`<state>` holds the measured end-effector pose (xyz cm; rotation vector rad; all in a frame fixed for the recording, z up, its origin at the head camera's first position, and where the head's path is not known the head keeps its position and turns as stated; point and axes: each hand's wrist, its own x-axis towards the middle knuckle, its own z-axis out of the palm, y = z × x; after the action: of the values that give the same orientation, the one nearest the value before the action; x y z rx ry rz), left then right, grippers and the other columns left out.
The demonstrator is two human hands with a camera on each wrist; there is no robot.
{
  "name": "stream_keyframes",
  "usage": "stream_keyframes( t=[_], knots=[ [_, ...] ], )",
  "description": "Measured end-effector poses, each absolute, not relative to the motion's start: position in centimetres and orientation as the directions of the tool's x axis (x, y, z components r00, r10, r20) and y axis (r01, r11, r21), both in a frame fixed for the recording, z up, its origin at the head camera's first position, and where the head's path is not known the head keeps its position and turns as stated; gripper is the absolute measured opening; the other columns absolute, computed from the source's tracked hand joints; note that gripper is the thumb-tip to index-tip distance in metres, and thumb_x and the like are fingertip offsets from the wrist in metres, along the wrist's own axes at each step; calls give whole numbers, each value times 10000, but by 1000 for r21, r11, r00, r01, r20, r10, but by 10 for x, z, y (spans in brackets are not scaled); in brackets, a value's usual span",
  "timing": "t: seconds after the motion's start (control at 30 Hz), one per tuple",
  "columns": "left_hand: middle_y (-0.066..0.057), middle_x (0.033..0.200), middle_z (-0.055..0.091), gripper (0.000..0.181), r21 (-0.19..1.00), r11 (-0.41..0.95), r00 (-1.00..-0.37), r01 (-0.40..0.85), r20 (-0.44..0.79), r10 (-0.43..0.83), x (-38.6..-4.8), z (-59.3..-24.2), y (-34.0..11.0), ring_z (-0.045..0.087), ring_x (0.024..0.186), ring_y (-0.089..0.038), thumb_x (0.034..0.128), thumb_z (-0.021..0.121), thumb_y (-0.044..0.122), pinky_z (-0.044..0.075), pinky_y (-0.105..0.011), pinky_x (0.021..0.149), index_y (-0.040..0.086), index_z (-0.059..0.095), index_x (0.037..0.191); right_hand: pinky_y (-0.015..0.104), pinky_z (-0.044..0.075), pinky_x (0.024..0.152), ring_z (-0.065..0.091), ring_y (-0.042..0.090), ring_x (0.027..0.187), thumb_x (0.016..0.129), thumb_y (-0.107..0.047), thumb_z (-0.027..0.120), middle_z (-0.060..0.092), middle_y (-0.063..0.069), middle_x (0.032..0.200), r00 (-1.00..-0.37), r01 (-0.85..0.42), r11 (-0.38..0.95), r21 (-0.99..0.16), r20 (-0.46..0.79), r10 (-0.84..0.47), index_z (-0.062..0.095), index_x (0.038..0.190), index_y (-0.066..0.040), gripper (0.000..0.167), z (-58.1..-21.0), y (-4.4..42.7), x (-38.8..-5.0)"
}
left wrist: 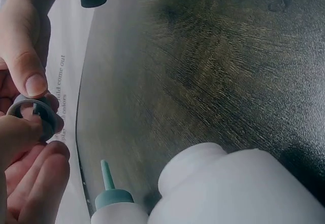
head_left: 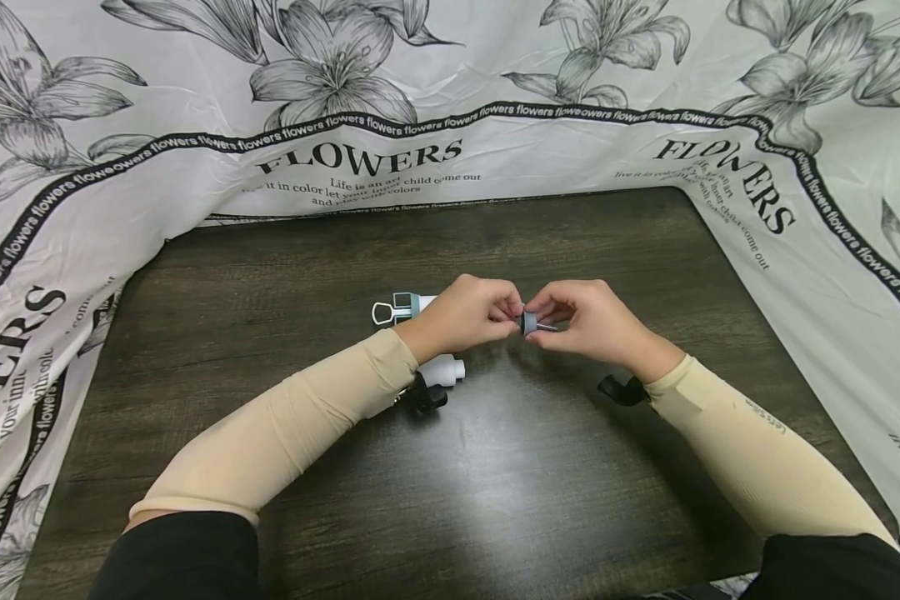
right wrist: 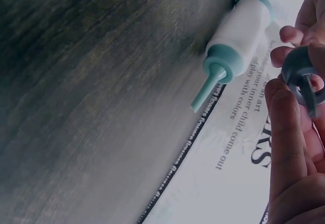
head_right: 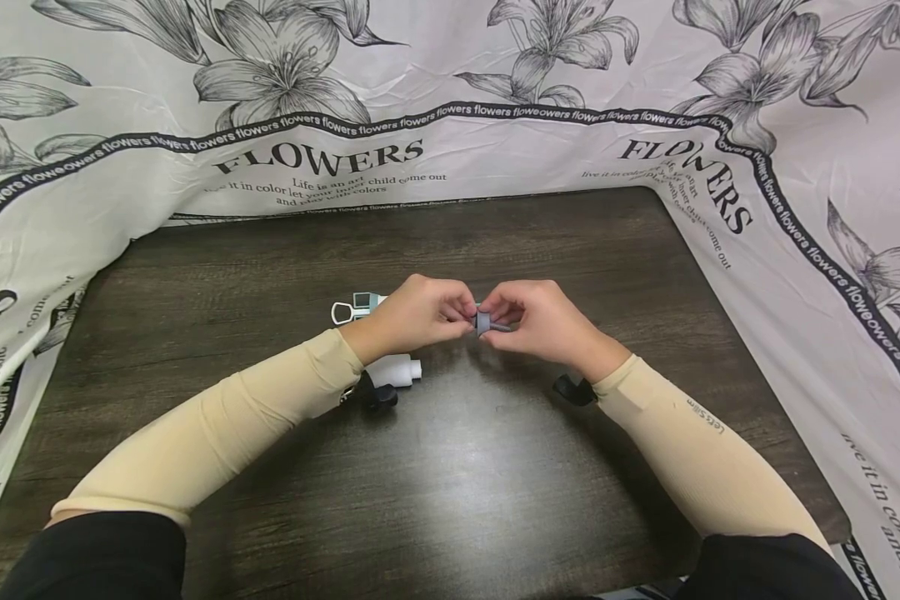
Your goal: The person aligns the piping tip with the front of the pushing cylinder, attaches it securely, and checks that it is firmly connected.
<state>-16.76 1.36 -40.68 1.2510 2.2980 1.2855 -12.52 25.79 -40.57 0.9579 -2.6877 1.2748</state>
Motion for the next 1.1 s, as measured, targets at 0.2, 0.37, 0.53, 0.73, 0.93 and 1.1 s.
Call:
stream_keyframes(
  t=[0.2,0.37,0.53,0.73,0.93,1.1],
  knots=[
    [-40,953,783,156,757,245,-599,606,232,766,-170,-406,11,762,884,-64,907,851,68,570,-174,792,37,718,984,266,613,779,761,113,858,800,6,916,773,-45,958,-801,-545,459,-702,272,-534,775,1045,-99,301,-405,257,-126],
    [-49,945,782,174,748,246,-603,617,248,758,-170,-407,10,767,879,-84,901,857,71,584,-205,796,6,719,986,293,620,781,769,127,870,803,-2,920,777,-23,979,-793,-547,452,-704,265,-548,773,1068,-88,314,-406,257,-126],
    [-59,937,782,158,733,251,-604,633,264,752,-169,-408,10,772,878,-101,899,845,67,595,-236,801,16,712,968,332,629,779,769,129,882,815,-21,918,776,-19,996,-786,-552,452,-700,257,-562,771,1082,-94,314,-407,255,-126],
    [-41,903,778,136,691,261,-593,674,296,749,-168,-406,10,765,861,-98,894,824,74,590,-238,795,33,703,940,274,613,795,761,107,898,808,-33,925,774,-45,998,-778,-573,466,-674,269,-568,771,1078,-109,320,-404,253,-125],
    [-52,922,781,146,669,294,-595,683,276,755,-169,-403,10,759,881,-122,888,815,88,572,-232,809,34,708,971,279,608,827,761,115,918,803,-24,924,777,-54,1009,-770,-581,448,-680,282,-572,777,1072,-114,319,-405,250,-125],
    [-71,945,787,151,658,300,-587,690,266,765,-168,-405,11,764,895,-131,904,812,111,565,-224,809,38,710,987,277,609,821,763,110,921,802,-22,923,780,-61,1007,-770,-583,453,-675,279,-574,779,1073,-117,321,-405,250,-124]
  ],
)
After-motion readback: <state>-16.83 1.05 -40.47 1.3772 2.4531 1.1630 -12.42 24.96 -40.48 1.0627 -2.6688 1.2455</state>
